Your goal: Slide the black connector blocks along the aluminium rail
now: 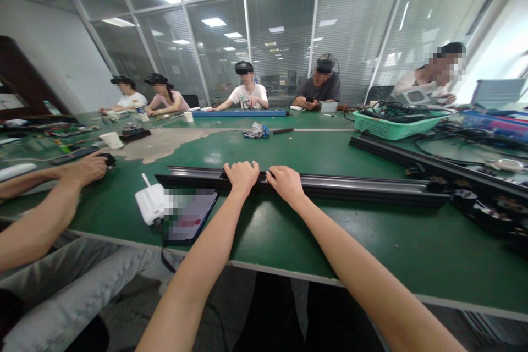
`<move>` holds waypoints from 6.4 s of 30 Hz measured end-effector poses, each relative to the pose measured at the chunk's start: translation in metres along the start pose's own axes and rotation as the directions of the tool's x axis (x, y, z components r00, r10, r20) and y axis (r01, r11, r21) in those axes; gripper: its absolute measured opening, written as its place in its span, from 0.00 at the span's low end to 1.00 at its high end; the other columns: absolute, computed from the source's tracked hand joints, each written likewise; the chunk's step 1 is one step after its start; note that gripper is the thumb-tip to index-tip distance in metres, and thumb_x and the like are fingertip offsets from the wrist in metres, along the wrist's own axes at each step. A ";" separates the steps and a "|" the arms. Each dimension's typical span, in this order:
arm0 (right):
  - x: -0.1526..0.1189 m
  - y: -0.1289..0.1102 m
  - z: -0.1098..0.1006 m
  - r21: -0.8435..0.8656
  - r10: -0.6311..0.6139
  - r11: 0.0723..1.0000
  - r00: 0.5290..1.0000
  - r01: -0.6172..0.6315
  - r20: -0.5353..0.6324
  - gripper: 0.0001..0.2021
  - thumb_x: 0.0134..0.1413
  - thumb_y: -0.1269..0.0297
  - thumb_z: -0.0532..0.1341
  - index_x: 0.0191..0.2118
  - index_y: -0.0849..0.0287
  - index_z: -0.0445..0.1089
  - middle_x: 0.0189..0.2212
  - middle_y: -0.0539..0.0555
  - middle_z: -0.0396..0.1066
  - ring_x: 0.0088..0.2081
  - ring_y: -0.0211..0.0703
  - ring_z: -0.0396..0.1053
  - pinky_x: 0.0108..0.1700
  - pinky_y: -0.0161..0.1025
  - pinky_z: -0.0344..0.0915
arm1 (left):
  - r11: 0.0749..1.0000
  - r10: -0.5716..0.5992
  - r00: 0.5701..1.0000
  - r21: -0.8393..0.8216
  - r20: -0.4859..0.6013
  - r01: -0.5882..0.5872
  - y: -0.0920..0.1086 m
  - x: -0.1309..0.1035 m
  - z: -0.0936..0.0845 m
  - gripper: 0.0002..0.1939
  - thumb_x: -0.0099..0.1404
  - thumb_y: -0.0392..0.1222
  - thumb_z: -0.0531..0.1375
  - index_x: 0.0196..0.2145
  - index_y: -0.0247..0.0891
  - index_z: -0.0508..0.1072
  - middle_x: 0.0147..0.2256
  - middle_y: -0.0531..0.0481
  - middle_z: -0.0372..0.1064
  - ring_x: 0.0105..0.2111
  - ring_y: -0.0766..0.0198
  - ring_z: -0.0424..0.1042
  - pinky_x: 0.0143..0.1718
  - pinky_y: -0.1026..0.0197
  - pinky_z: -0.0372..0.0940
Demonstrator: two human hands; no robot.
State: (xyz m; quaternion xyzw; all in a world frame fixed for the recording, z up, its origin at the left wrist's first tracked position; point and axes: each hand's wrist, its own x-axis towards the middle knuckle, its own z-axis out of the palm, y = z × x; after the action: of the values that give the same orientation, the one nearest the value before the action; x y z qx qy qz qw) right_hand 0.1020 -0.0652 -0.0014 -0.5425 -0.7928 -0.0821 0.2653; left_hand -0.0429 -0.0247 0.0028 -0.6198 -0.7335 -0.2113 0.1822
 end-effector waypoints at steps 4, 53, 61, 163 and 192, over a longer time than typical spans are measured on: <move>0.001 0.001 0.002 0.000 -0.010 1.000 1.000 0.010 -0.016 0.17 0.68 0.59 0.49 0.37 0.58 0.72 0.39 0.55 0.76 0.41 0.42 0.70 0.41 0.35 0.58 | 1.000 0.000 1.000 -0.008 0.008 0.000 -0.001 0.001 0.000 0.29 0.68 0.50 0.44 0.35 0.30 0.81 0.33 0.35 0.76 0.38 0.49 0.74 0.53 0.45 0.47; 0.003 0.020 -0.012 0.039 -0.064 0.997 0.988 0.059 0.142 0.16 0.67 0.56 0.51 0.46 0.55 0.73 0.45 0.54 0.75 0.44 0.43 0.71 0.41 0.34 0.61 | 1.000 0.006 1.000 -0.007 0.007 -0.006 -0.002 0.000 0.001 0.28 0.68 0.50 0.44 0.36 0.31 0.81 0.34 0.35 0.76 0.38 0.49 0.73 0.53 0.45 0.47; 0.003 0.024 -0.013 0.009 -0.060 0.998 0.987 0.060 0.151 0.16 0.67 0.56 0.51 0.45 0.55 0.74 0.45 0.55 0.76 0.44 0.43 0.72 0.41 0.35 0.60 | 1.000 0.003 1.000 0.000 0.015 -0.003 -0.003 0.001 0.003 0.29 0.68 0.50 0.44 0.36 0.31 0.81 0.34 0.35 0.76 0.38 0.49 0.73 0.53 0.45 0.47; -0.002 0.048 -0.033 -0.118 -0.023 0.992 0.980 0.047 0.196 0.22 0.66 0.52 0.48 0.40 0.54 0.78 0.37 0.57 0.78 0.40 0.46 0.73 0.38 0.36 0.59 | 1.000 0.004 1.000 -0.003 0.020 -0.004 0.002 0.001 0.003 0.29 0.68 0.50 0.44 0.35 0.30 0.81 0.33 0.34 0.76 0.38 0.49 0.74 0.53 0.45 0.47; -0.005 0.052 -0.038 -0.151 -0.010 0.988 0.978 0.042 0.208 0.22 0.65 0.51 0.49 0.40 0.53 0.79 0.37 0.56 0.78 0.40 0.45 0.73 0.37 0.36 0.58 | 1.000 -0.008 0.999 0.020 0.036 0.008 0.002 0.001 0.004 0.29 0.68 0.51 0.44 0.37 0.32 0.81 0.34 0.35 0.76 0.39 0.49 0.73 0.53 0.45 0.47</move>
State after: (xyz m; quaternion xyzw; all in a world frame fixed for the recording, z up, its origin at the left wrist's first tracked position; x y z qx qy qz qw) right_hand 0.1628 -0.0642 0.0200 -0.5565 -0.8145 -0.0898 0.1374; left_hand -0.0414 -0.0219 0.0002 -0.6188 -0.7412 -0.1933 0.1741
